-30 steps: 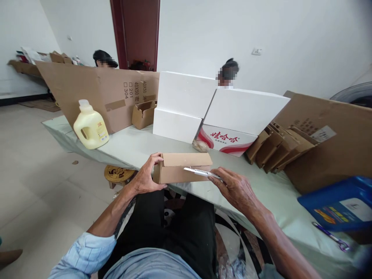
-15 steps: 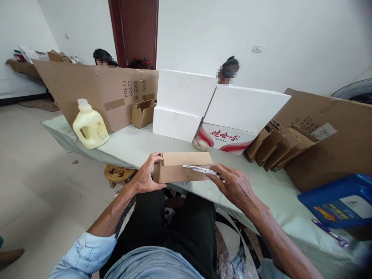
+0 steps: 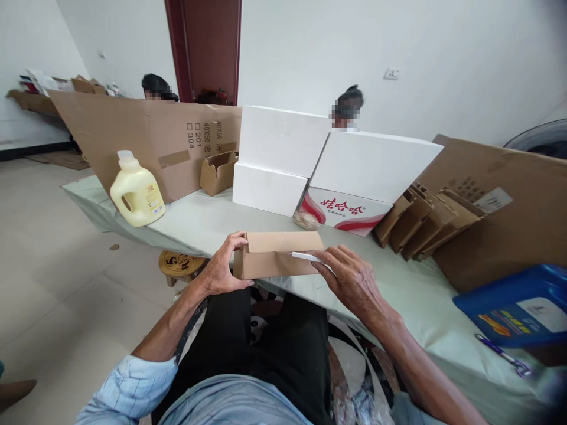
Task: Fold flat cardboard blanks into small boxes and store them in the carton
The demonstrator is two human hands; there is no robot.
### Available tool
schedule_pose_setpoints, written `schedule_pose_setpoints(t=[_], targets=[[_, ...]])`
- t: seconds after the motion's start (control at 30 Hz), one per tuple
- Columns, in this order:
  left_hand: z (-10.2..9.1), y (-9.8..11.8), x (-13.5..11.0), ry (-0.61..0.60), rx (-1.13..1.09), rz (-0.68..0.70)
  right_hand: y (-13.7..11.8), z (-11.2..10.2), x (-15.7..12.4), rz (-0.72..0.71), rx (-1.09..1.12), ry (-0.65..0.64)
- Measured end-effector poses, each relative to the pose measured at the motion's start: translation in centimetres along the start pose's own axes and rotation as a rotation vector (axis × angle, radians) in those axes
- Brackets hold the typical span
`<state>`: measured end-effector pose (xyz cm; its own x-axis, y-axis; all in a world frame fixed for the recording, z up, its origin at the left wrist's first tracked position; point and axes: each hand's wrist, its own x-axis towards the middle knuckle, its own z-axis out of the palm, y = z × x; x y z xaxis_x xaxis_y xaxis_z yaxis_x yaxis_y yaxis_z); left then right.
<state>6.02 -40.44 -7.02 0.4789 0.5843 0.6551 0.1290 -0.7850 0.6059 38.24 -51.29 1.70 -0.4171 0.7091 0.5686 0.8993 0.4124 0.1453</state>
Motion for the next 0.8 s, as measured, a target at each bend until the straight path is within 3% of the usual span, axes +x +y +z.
schedule_pose_setpoints(t=[0.23,0.47,0.7,0.8], targets=[[0.0,0.1,0.1,0.005,-0.006,0.012,-0.2,-0.4,0.2,-0.008,-0.037,-0.005],[0.2,-0.1,0.2,-0.003,0.014,0.035,-0.2,-1.6,1.0,-0.102,-0.113,0.008],[0.2,-0.1,0.3,-0.003,0.020,0.037,2.8,-1.7,0.3,-0.080,-0.232,-0.054],[-0.1,-0.1,0.1,-0.035,0.043,0.040,4.4,-1.9,-0.5,-0.055,-0.180,-0.051]])
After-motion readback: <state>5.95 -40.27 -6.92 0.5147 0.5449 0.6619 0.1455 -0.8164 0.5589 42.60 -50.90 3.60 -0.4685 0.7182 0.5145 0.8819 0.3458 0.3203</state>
